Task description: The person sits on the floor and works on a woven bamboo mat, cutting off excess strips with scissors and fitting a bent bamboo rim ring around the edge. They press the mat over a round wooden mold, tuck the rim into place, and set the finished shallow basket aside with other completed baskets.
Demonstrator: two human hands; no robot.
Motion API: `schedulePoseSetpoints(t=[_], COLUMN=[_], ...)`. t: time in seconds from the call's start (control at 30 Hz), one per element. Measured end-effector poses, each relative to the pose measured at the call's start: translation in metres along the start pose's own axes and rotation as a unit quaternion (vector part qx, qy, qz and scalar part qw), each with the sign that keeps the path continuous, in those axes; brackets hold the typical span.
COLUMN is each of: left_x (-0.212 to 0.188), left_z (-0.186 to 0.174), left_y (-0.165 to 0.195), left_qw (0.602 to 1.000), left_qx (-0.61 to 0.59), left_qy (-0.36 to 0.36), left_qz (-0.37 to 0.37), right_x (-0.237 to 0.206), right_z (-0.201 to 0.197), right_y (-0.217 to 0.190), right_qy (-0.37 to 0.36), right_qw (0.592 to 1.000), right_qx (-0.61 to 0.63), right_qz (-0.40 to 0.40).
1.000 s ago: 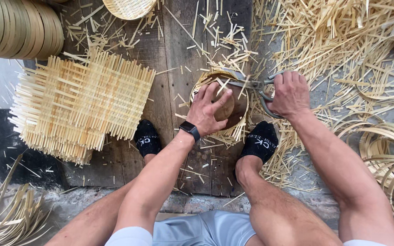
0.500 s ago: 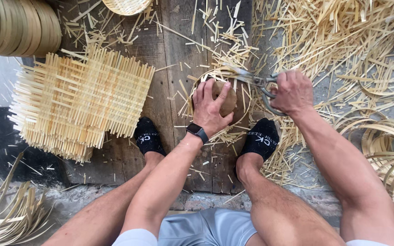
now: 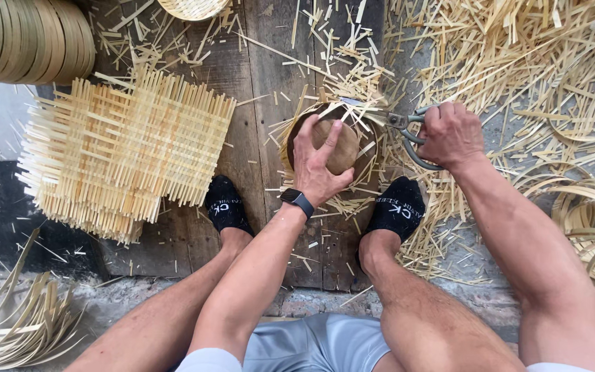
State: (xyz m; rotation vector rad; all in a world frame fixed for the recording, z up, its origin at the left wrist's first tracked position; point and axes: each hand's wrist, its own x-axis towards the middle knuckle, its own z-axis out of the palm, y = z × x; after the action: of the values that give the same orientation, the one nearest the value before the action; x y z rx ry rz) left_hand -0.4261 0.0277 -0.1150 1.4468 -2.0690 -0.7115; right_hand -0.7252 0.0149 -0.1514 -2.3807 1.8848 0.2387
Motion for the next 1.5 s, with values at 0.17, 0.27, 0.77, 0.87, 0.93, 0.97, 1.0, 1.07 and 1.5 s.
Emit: schedulePoseSetpoints(t=[0.17, 0.27, 0.77, 0.87, 0.93, 0.97, 1.0, 1.07, 1.5], left_x=[0.011, 0.013, 0.012, 0.018, 0.021, 0.023, 0.024, 0.023, 0.015], left_z=[-0.012, -0.019, -0.009, -0.016, -0.02, -0.022, -0.024, -0.025, -0.007], left_y=[0.001, 0.001, 0.008, 0.005, 0.003, 0.002, 0.002, 0.003, 0.011], left_qw=[0.996, 0.992, 0.996, 0.994, 0.99, 0.986, 0.981, 0.976, 0.988], left_qx=[-0.012, 0.01, 0.045, 0.039, 0.031, 0.029, 0.028, 0.066, 0.061], left_qy=[-0.086, -0.124, -0.079, -0.103, -0.136, -0.161, -0.187, -0.201, -0.126], left_qz=[0.001, 0.016, -0.019, -0.002, 0.018, 0.035, 0.051, 0.056, -0.062], right_x=[0.003, 0.004, 0.007, 0.009, 0.01, 0.01, 0.009, 0.008, 0.006], right_z=[0.008, 0.01, 0.005, 0.009, 0.01, 0.011, 0.011, 0.01, 0.012], right_y=[-0.001, 0.0, 0.002, 0.005, 0.004, 0.002, 0.002, 0.001, 0.002], right_qy=[0.105, 0.067, -0.067, -0.012, 0.083, 0.084, 0.084, 0.035, -0.011], right_qw=[0.994, 0.997, 0.997, 0.999, 0.994, 0.995, 0.995, 0.999, 1.0], right_qx=[-0.014, -0.023, -0.034, -0.023, -0.047, -0.041, -0.032, -0.029, -0.015], right_qz=[-0.026, -0.018, -0.003, -0.021, -0.048, -0.044, -0.04, -0.024, -0.002])
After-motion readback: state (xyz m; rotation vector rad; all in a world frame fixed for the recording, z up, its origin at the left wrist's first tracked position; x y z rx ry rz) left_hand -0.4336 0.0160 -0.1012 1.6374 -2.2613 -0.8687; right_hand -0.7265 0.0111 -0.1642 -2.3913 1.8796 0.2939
